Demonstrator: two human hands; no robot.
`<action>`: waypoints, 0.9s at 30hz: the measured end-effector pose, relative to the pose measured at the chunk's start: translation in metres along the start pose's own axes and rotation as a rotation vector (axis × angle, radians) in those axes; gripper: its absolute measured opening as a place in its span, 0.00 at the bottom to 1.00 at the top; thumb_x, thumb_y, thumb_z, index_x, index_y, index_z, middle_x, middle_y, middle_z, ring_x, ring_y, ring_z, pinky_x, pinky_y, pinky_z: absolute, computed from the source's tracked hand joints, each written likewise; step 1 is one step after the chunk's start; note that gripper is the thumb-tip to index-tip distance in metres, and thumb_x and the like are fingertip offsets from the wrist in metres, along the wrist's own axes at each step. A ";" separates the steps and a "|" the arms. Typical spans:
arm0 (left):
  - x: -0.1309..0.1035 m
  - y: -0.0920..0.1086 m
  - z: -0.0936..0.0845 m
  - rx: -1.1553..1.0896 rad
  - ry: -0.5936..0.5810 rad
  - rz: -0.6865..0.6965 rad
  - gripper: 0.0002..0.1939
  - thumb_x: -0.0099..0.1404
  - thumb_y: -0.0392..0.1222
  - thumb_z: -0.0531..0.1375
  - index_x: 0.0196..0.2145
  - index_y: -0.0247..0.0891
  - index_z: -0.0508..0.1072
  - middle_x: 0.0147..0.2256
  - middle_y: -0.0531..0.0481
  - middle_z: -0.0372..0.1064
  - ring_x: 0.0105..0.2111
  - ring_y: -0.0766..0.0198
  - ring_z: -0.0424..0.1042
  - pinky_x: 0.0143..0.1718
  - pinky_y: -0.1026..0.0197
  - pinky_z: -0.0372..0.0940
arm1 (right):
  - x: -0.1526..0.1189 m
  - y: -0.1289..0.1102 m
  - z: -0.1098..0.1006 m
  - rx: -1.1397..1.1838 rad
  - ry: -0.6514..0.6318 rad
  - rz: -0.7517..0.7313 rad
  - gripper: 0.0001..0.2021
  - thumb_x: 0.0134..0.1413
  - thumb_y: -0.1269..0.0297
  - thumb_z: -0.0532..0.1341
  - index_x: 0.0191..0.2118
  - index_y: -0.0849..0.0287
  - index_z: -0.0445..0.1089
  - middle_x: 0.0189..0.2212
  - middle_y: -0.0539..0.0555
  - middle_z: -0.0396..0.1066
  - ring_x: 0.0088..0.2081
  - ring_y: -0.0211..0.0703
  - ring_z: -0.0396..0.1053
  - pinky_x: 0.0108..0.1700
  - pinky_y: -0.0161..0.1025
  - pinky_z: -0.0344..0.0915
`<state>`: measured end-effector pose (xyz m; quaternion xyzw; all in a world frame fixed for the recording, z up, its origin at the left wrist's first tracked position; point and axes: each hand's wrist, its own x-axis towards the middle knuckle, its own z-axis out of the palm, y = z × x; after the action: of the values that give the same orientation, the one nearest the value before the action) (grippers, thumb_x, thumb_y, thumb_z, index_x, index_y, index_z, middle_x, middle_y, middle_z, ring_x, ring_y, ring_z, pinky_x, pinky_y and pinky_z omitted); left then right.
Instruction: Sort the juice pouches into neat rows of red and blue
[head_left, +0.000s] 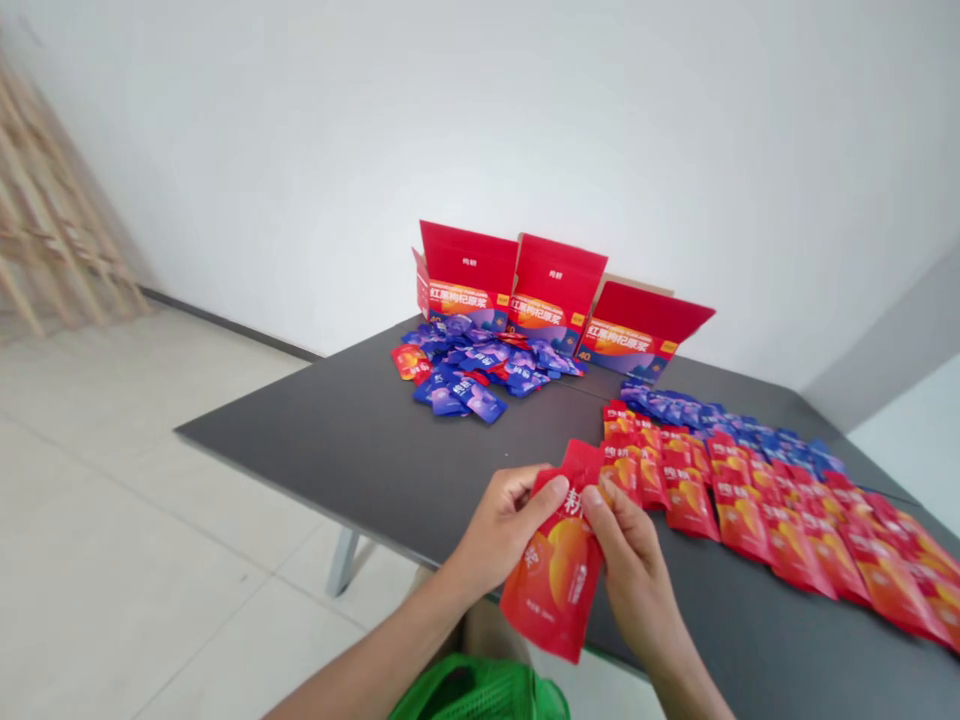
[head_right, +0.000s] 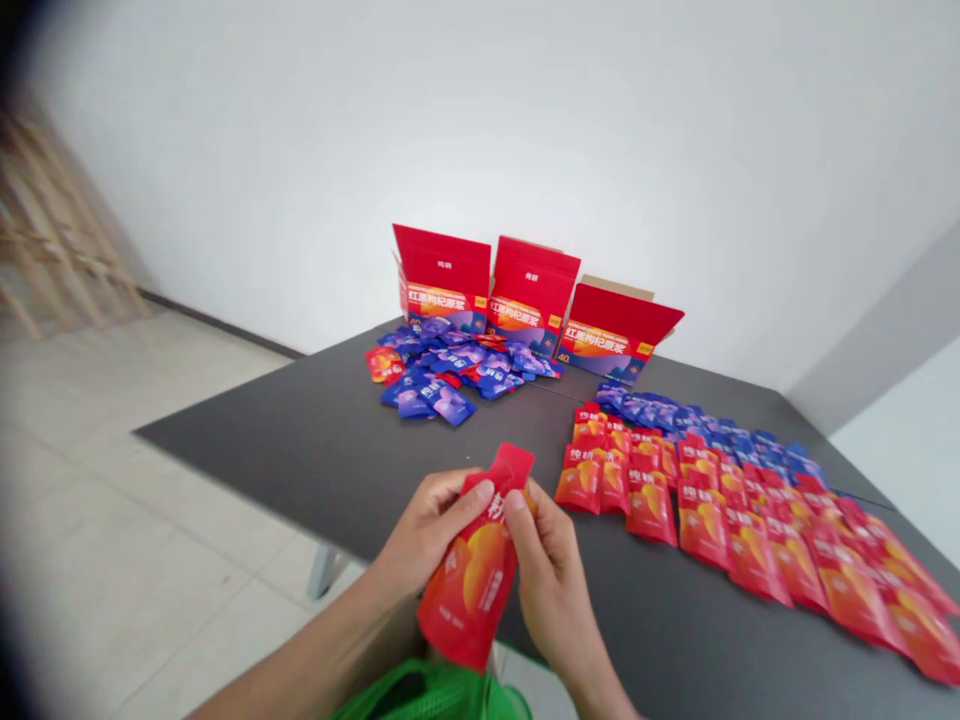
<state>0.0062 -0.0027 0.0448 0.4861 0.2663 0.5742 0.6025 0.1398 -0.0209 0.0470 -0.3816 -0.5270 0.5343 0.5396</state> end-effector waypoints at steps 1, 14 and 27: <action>0.000 0.001 0.001 0.001 -0.011 0.005 0.15 0.62 0.50 0.64 0.27 0.35 0.77 0.23 0.54 0.71 0.23 0.69 0.68 0.26 0.70 0.64 | 0.001 -0.001 -0.001 -0.006 0.002 -0.007 0.12 0.59 0.51 0.61 0.40 0.54 0.70 0.33 0.48 0.70 0.34 0.39 0.65 0.34 0.32 0.63; 0.026 -0.016 -0.018 0.690 0.019 0.117 0.15 0.67 0.45 0.57 0.24 0.37 0.68 0.21 0.58 0.60 0.23 0.68 0.60 0.26 0.67 0.54 | 0.066 0.003 -0.048 -0.344 -0.078 -0.101 0.17 0.61 0.51 0.56 0.27 0.56 0.55 0.24 0.44 0.52 0.25 0.34 0.51 0.28 0.32 0.52; 0.029 -0.038 -0.036 0.975 0.094 0.113 0.08 0.67 0.39 0.54 0.43 0.41 0.69 0.29 0.55 0.70 0.29 0.63 0.70 0.34 0.64 0.62 | 0.187 0.029 -0.109 -1.399 0.025 0.010 0.14 0.58 0.60 0.52 0.26 0.59 0.68 0.28 0.56 0.72 0.35 0.45 0.68 0.38 0.39 0.58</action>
<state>-0.0029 0.0401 0.0043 0.6987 0.5042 0.4359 0.2600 0.2171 0.1827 0.0318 -0.6478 -0.7393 0.0678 0.1708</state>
